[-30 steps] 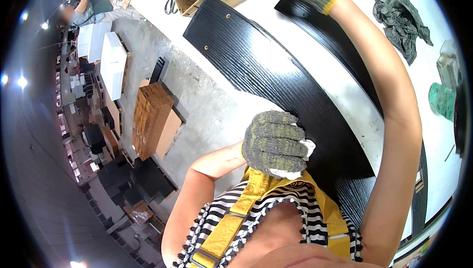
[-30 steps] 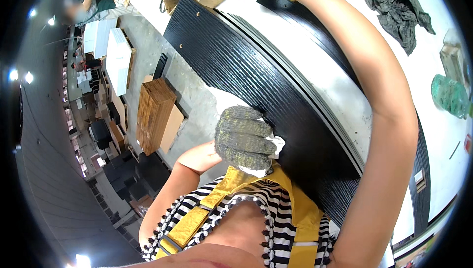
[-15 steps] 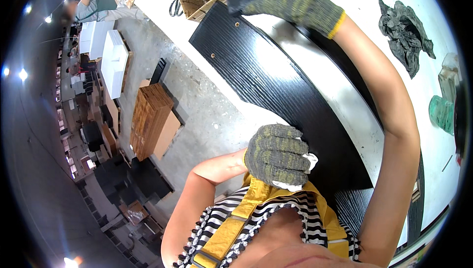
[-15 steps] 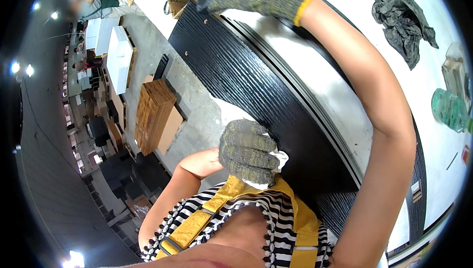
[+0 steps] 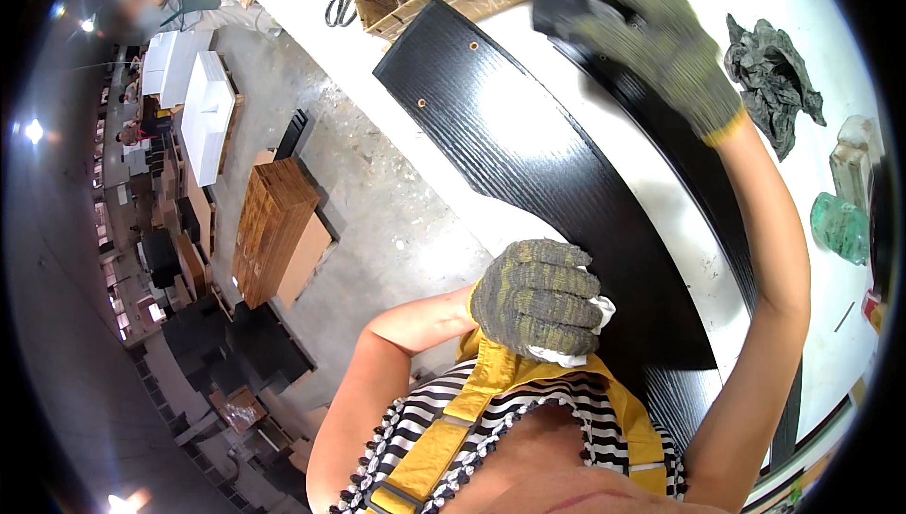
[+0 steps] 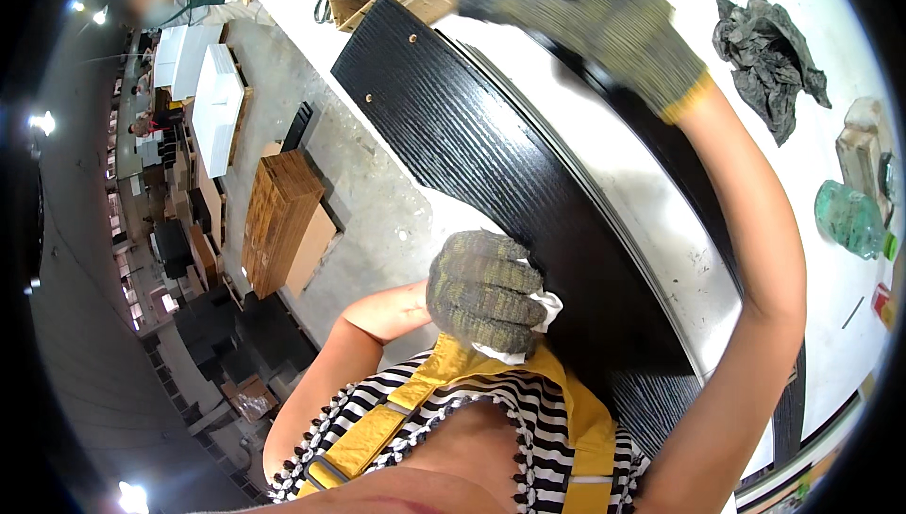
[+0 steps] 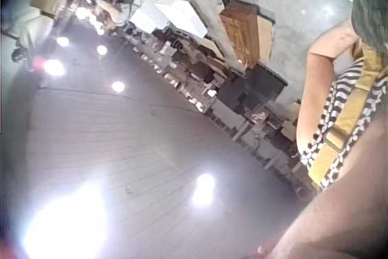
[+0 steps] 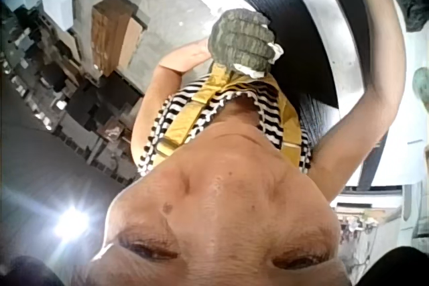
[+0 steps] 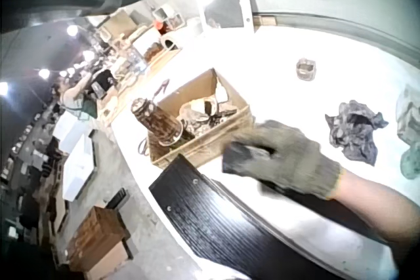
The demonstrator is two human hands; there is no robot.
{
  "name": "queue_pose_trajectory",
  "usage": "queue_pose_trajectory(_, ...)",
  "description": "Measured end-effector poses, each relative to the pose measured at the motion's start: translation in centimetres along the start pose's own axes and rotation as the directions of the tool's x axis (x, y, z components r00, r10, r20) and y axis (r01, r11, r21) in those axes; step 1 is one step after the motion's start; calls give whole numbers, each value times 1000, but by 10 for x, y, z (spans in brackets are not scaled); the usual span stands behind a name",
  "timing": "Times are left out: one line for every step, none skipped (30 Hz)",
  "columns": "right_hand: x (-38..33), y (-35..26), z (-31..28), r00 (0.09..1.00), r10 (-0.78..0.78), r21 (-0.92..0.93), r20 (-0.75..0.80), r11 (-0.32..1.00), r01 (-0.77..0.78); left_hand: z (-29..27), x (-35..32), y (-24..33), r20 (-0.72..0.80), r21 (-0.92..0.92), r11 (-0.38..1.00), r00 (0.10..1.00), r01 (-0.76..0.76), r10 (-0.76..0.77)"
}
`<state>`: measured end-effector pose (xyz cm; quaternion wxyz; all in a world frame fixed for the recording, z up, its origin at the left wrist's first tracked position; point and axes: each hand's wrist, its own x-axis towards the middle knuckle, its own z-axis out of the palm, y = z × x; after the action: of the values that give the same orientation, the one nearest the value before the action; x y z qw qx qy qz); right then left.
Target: The person wipes a long, black, curved wooden piece with a white cloth while wearing gloves. They repeatedly wipe the surface and edges, occasionally lifting and repositioning the piece on the table to access different areas.
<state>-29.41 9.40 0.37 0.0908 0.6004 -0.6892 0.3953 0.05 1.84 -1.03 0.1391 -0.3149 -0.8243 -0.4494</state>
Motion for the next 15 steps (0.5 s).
queue_pose_trajectory(-15,-22,-23,947,302,244,107,916,-319,0,1,-1,0,7,1000,1000,-16,16)
queue_pose_trajectory(-36,-35,-41,952,299,129,59,944,-304,-1,4,-3,9,7,999,999,-35,35)
queue_pose_trajectory(-58,-48,-59,956,293,9,12,956,-293,-2,6,-4,23,8,999,999,-31,31)
queue_pose_trajectory(-77,-67,-76,914,404,-12,28,915,-404,-1,6,-3,24,19,1000,1000,-11,11)
queue_pose_trajectory(-95,-85,-94,859,511,-38,45,860,-509,1,4,-2,21,29,1000,1000,9,-9)
queue_pose_trajectory(-113,-103,-113,778,624,75,72,775,-628,3,-6,-2,112,57,995,990,81,-87)
queue_pose_trajectory(-136,-121,-129,673,732,177,107,652,-737,1,2,-7,14,106,994,1000,-2,0)
queue_pose_trajectory(-165,-140,-138,566,822,313,69,520,-794,3,-2,-5,-29,-89,989,992,117,-120)
queue_pose_trajectory(-194,-163,-143,433,901,442,34,375,-815,5,-8,-3,-36,-292,931,971,217,-237)
queue_pose_trajectory(-213,-185,-147,361,932,447,-33,337,-829,6,-17,0,-14,-480,822,934,306,-356)
queue_pose_trajectory(-232,-196,-152,396,917,358,-60,390,-849,7,-27,4,31,-639,670,883,378,-469)
queue_pose_trajectory(-254,-212,-158,420,905,263,-76,424,-867,9,-36,9,100,-765,482,818,428,-567)
queue_pose_trajectory(-270,-220,-161,443,888,251,-127,460,-851,9,-37,12,118,-799,407,778,444,-617)
queue_pose_trajectory(-281,-225,-165,397,899,322,-185,437,-840,7,-35,11,145,-826,331,738,457,-659)
queue_pose_trajectory(-291,-229,-169,348,907,390,-237,417,-821,7,-32,11,104,-802,376,728,465,-677)
